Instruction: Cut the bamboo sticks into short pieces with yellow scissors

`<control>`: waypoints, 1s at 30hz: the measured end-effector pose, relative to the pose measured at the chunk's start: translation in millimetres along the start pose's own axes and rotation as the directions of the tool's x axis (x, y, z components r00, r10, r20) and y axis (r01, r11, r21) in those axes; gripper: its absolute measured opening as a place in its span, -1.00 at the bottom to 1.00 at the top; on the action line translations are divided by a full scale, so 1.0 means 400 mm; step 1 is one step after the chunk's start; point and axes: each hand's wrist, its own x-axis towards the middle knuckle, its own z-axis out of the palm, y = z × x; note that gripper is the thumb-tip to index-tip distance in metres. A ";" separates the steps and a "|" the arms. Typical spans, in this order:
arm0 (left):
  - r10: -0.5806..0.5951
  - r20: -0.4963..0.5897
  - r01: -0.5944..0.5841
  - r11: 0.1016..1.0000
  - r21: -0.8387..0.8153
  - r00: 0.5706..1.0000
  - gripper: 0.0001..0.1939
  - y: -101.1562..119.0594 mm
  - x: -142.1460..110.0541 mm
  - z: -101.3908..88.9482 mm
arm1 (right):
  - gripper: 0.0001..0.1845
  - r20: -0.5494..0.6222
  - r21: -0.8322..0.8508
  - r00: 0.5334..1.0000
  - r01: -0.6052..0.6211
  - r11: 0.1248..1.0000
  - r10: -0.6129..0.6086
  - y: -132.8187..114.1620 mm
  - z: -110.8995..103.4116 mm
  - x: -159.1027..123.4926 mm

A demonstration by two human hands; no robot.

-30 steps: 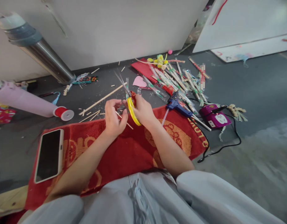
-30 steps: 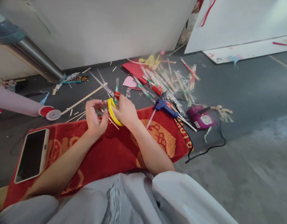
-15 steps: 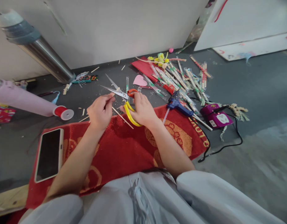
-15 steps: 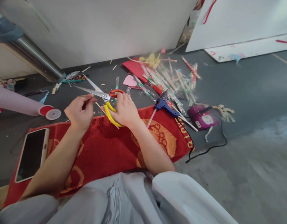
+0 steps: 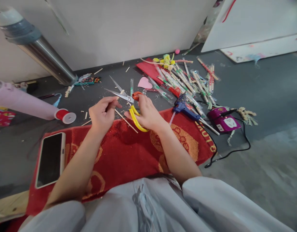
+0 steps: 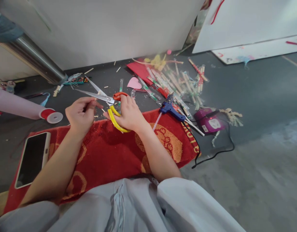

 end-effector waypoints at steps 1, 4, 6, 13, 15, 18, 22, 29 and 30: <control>-0.004 0.008 0.004 1.000 -0.001 1.000 -0.76 0.003 0.001 -0.003 | -0.25 0.004 0.011 1.000 0.000 1.000 0.000 -0.001 -0.001 0.000; 0.019 0.011 -0.019 1.000 0.010 1.000 -0.76 0.010 0.005 -0.008 | -0.25 0.017 0.023 1.000 -0.002 1.000 0.002 -0.002 -0.003 0.001; 0.029 0.006 -0.029 0.999 0.022 1.000 -0.76 0.008 0.006 -0.008 | -0.26 0.025 0.018 1.000 -0.003 1.000 0.003 -0.002 -0.004 0.001; 0.041 0.005 -0.041 0.999 0.032 0.999 -0.79 -0.015 -0.001 -0.006 | -0.28 0.026 -0.013 1.000 -0.003 1.000 0.003 -0.002 -0.004 0.000; 0.053 0.005 -0.053 0.998 0.036 0.999 -0.80 -0.011 0.000 -0.008 | -0.26 0.029 -0.018 1.000 0.001 1.000 -0.001 -0.001 -0.002 -0.001; 0.062 0.016 -0.063 0.997 0.037 0.998 -0.79 -0.002 0.003 -0.010 | -0.26 0.040 -0.026 0.999 -0.003 1.000 0.004 0.000 0.001 -0.001; 0.044 0.050 -0.047 0.998 0.049 0.998 -0.74 0.003 0.006 -0.009 | -0.25 0.052 -0.044 0.998 -0.019 0.999 0.021 0.002 0.000 -0.001; 0.041 0.082 -0.047 0.996 0.080 0.996 -0.77 0.001 0.008 -0.009 | -0.32 0.071 -0.055 0.996 -0.050 0.997 0.053 0.006 0.006 0.002; 0.044 0.084 -0.051 0.995 0.085 0.996 -0.77 0.000 0.008 -0.009 | -0.34 0.070 -0.053 0.996 -0.060 0.997 0.064 0.007 0.009 0.003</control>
